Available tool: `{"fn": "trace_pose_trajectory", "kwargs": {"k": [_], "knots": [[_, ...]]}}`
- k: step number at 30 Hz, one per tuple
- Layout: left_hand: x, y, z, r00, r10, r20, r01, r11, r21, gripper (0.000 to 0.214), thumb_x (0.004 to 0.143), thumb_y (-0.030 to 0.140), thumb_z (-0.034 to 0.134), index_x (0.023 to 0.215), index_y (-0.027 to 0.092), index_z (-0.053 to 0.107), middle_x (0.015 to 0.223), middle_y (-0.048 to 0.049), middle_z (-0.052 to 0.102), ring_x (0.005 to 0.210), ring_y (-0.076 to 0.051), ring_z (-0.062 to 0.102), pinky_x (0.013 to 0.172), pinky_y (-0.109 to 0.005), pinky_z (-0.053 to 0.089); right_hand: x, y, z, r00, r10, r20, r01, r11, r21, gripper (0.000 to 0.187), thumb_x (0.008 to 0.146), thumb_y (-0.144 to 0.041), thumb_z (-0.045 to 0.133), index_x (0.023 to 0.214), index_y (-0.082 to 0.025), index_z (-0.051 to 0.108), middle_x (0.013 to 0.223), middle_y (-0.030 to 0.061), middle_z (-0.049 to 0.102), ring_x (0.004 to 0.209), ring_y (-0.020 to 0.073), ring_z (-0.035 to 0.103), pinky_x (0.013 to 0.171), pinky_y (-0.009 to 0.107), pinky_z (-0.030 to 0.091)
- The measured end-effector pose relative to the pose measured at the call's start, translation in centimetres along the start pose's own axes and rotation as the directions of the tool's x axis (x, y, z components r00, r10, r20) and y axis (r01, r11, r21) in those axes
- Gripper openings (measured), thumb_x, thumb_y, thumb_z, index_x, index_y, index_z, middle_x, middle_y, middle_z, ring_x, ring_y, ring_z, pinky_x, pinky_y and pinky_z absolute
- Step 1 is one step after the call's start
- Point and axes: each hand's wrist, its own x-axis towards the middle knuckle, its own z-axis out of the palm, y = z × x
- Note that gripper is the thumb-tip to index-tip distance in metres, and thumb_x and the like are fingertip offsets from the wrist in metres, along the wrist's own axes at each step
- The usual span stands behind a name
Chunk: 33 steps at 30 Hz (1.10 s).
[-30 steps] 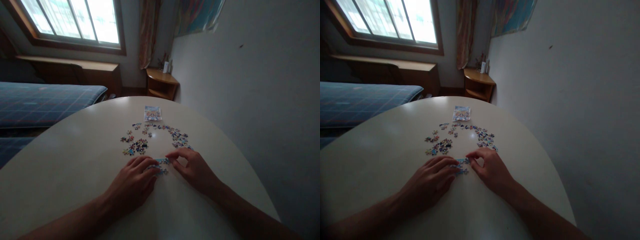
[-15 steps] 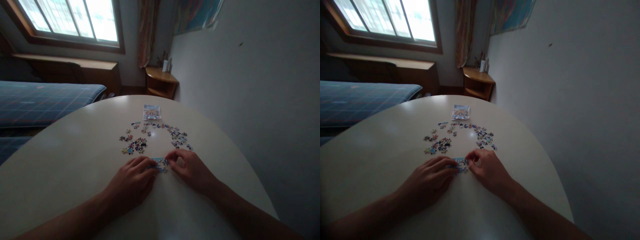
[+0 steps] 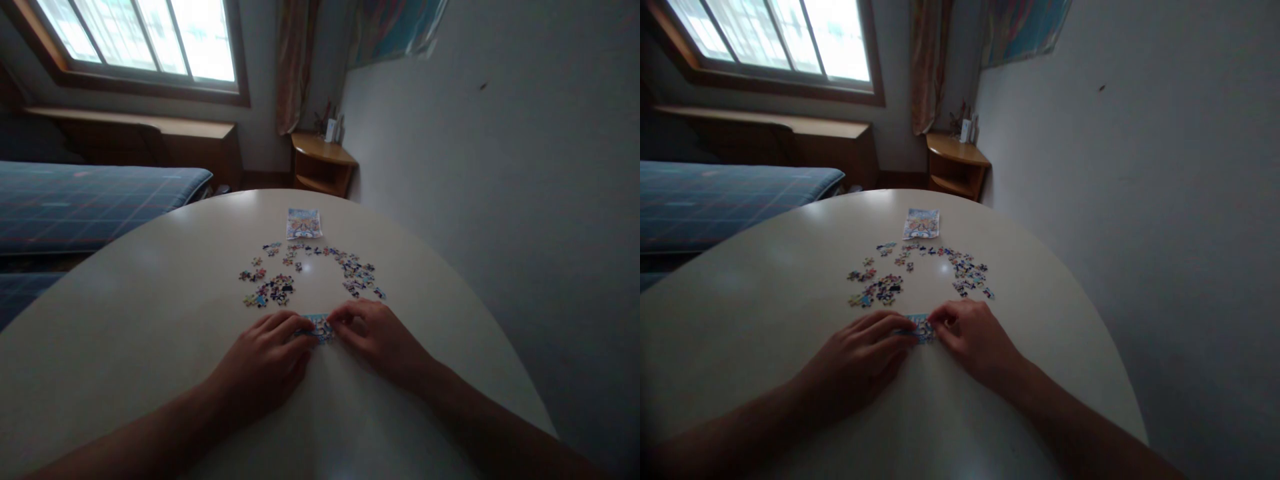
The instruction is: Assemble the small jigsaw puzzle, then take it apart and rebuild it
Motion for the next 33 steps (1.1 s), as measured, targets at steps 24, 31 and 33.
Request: {"fn": "trace_pose_trajectory", "kwargs": {"k": [24, 31, 33], "knots": [[0.02, 0.0, -0.1, 1.0, 0.014, -0.017, -0.014, 1.0, 0.015, 0.02, 0.087, 0.01, 0.053, 0.101, 0.02, 0.063, 0.108, -0.0062, 0.067, 0.101, -0.021, 0.061, 0.088, -0.04, 0.056, -0.11, 0.22, 0.14, 1.0, -0.026, 0.0, 0.026, 1.0, -0.008, 0.019, 0.08, -0.018, 0.068, 0.097, -0.022, 0.073, 0.088, 0.0022, 0.073, 0.077, 0.0151, 0.065, 0.074, 0.029, 0.05], [0.13, -0.01, -0.16, 1.0, 0.024, -0.01, -0.023, 1.0, 0.011, 0.019, 0.089, 0.01, 0.051, 0.101, 0.019, 0.063, 0.107, -0.0058, 0.067, 0.101, -0.021, 0.061, 0.087, -0.041, 0.056, -0.07, 0.27, 0.04, 0.999, -0.041, 0.002, 0.041, 0.999, -0.023, 0.022, 0.078, -0.014, 0.068, 0.098, -0.022, 0.073, 0.088, 0.0023, 0.071, 0.077, 0.0149, 0.063, 0.075, 0.029, 0.049], [0.14, 0.0, -0.17, 1.0, 0.022, -0.01, -0.022, 1.0, 0.021, 0.02, 0.089, 0.01, 0.051, 0.102, 0.019, 0.063, 0.107, -0.0063, 0.067, 0.1, -0.022, 0.061, 0.087, -0.041, 0.056, -0.07, 0.39, -0.03, 0.999, -0.054, 0.005, 0.054, 0.997, -0.05, 0.022, 0.078, -0.013, 0.067, 0.097, -0.022, 0.073, 0.089, 0.0027, 0.07, 0.079, 0.0152, 0.062, 0.075, 0.029, 0.048]]}}
